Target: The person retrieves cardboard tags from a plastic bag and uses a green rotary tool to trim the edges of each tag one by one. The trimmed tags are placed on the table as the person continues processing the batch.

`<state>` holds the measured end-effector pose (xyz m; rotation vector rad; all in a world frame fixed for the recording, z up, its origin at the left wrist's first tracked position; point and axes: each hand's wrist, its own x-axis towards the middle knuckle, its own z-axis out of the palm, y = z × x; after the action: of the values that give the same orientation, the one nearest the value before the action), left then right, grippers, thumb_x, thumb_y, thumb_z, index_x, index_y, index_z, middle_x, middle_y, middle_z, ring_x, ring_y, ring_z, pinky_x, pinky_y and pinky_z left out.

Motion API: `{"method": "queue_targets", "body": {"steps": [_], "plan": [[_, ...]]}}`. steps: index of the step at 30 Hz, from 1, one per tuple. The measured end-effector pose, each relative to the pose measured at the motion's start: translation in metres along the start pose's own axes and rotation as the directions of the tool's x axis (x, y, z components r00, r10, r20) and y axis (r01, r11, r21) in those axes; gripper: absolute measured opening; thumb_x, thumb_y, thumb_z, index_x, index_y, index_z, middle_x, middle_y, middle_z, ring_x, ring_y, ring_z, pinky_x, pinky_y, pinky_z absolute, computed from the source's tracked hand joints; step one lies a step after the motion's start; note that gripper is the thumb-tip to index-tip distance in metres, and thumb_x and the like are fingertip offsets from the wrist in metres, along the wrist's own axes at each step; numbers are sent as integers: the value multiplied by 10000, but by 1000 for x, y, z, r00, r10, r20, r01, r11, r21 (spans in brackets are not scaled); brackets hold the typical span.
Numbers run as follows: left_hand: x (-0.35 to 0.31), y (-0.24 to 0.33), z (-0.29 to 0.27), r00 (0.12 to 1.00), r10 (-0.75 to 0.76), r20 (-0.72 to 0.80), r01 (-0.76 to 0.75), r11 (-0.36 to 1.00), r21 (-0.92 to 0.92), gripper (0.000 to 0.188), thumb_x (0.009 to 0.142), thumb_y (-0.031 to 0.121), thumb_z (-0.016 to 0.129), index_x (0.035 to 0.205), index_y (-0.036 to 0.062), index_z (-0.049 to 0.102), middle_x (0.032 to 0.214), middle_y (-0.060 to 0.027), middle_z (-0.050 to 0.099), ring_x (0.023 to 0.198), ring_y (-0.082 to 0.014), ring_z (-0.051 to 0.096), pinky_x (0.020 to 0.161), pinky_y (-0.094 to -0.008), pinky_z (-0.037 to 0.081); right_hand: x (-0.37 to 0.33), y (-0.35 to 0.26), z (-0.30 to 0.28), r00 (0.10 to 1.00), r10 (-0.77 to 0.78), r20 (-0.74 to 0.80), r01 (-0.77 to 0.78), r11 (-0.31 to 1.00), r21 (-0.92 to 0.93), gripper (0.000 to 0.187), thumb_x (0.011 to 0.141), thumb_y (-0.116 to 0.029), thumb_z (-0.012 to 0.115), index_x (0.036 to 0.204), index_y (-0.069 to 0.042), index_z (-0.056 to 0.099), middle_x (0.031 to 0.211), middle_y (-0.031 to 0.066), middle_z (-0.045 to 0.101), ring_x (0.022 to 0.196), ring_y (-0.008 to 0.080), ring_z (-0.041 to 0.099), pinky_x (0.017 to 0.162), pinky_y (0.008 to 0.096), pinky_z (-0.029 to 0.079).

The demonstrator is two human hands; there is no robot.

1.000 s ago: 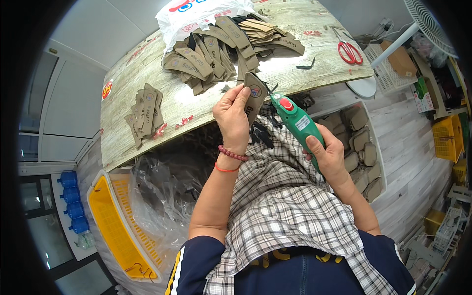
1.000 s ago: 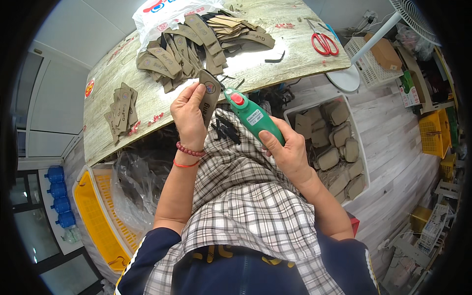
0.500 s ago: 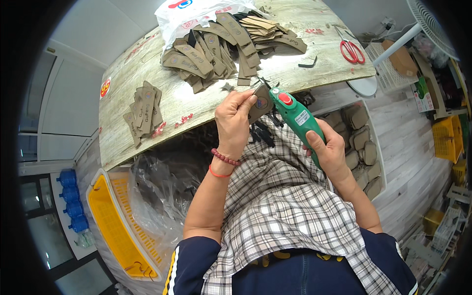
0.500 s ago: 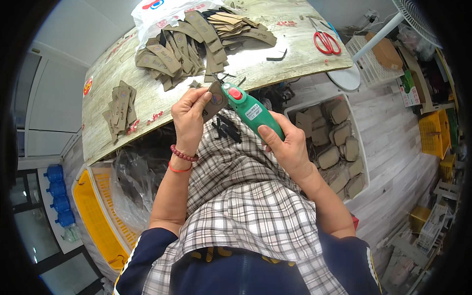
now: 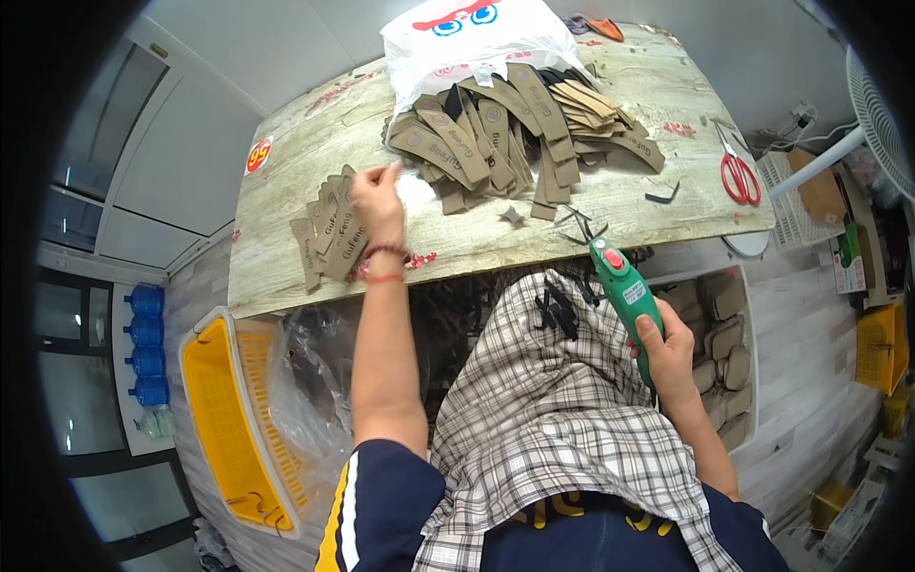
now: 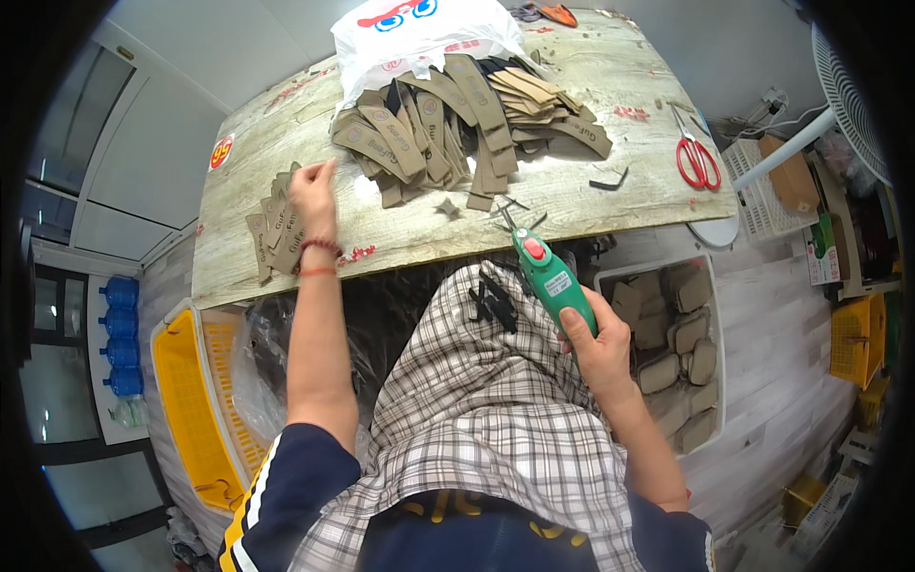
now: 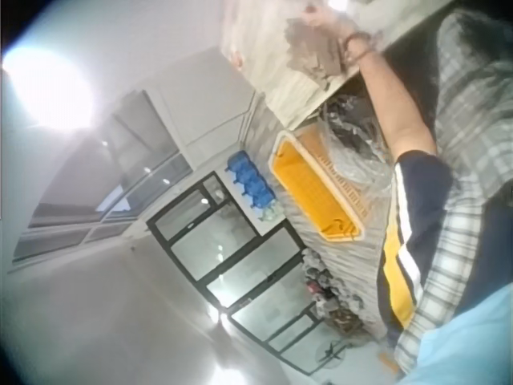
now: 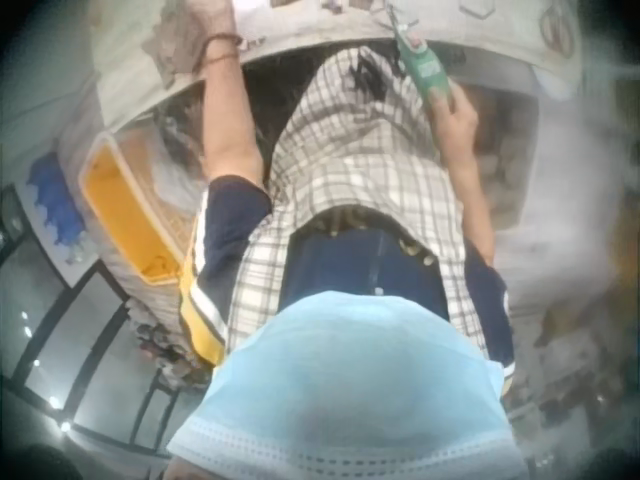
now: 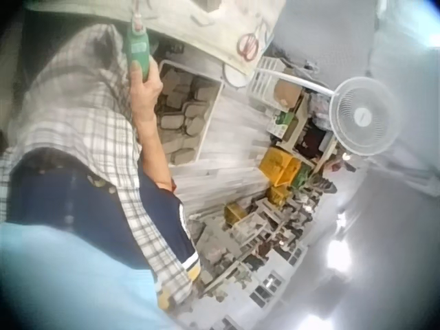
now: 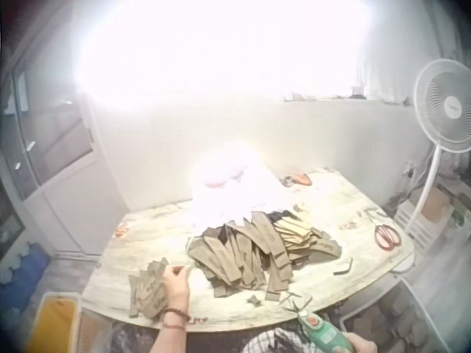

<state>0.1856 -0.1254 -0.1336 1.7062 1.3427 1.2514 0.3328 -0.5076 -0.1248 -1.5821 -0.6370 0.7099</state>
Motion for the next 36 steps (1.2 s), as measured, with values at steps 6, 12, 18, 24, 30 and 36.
{"method": "queue_targets", "body": {"steps": [6, 12, 18, 24, 30, 36], "plan": [[29, -23, 80, 906, -409, -109, 355, 874, -331, 252, 741, 126, 757, 820, -25, 573, 840, -133, 621, 759, -235, 590, 721, -361, 479, 2, 0, 2, 1000, 5, 9, -5, 1000, -4, 404, 912, -308, 611, 1172, -1, 575, 768, 10, 591, 607, 59, 523, 507, 217, 441], [-12, 25, 52, 959, -272, -79, 119, 639, -760, 136, 838, 7, 647, 867, 27, 516, 768, -22, 572, 598, -95, 516, 526, -231, 431, 2, 3, 0, 999, -33, 2, 33, 999, 15, 377, 916, -274, 604, 1168, 5, 576, 734, 13, 587, 578, 61, 517, 503, 223, 437], [-103, 79, 30, 902, -125, 413, 419, 484, -768, 35, 900, 78, 601, 930, 78, 582, 841, -18, 653, 717, -114, 611, 648, -273, 502, 4, -18, 5, 998, -70, -2, 70, 998, 0, 408, 905, -288, 616, 1174, 14, 564, 697, 20, 582, 564, 66, 522, 505, 233, 432], [-167, 103, 51, 836, -176, 520, 544, 392, -742, 75, 898, 105, 620, 920, 40, 591, 832, -33, 657, 681, -94, 598, 623, -231, 493, -3, -9, -3, 995, -80, -51, 80, 997, -19, 462, 898, -371, 617, 1156, 10, 569, 689, 28, 589, 557, 71, 536, 501, 239, 441], [-186, 91, 69, 788, -126, 603, 589, 440, -678, 90, 927, 116, 571, 948, 28, 570, 865, -61, 664, 730, -137, 647, 665, -265, 538, -14, -6, -14, 996, -67, -67, 65, 998, -25, 451, 900, -362, 618, 1149, 12, 576, 678, 17, 585, 553, 67, 534, 500, 233, 443], [-199, 106, 71, 775, -208, 596, 622, 411, -666, 63, 874, 102, 652, 864, 45, 625, 770, -7, 666, 585, -53, 554, 520, -183, 399, -14, -4, -17, 993, -73, -89, 74, 997, 6, 450, 904, -354, 614, 1155, 17, 576, 677, 16, 579, 556, 64, 525, 506, 228, 438]]}}
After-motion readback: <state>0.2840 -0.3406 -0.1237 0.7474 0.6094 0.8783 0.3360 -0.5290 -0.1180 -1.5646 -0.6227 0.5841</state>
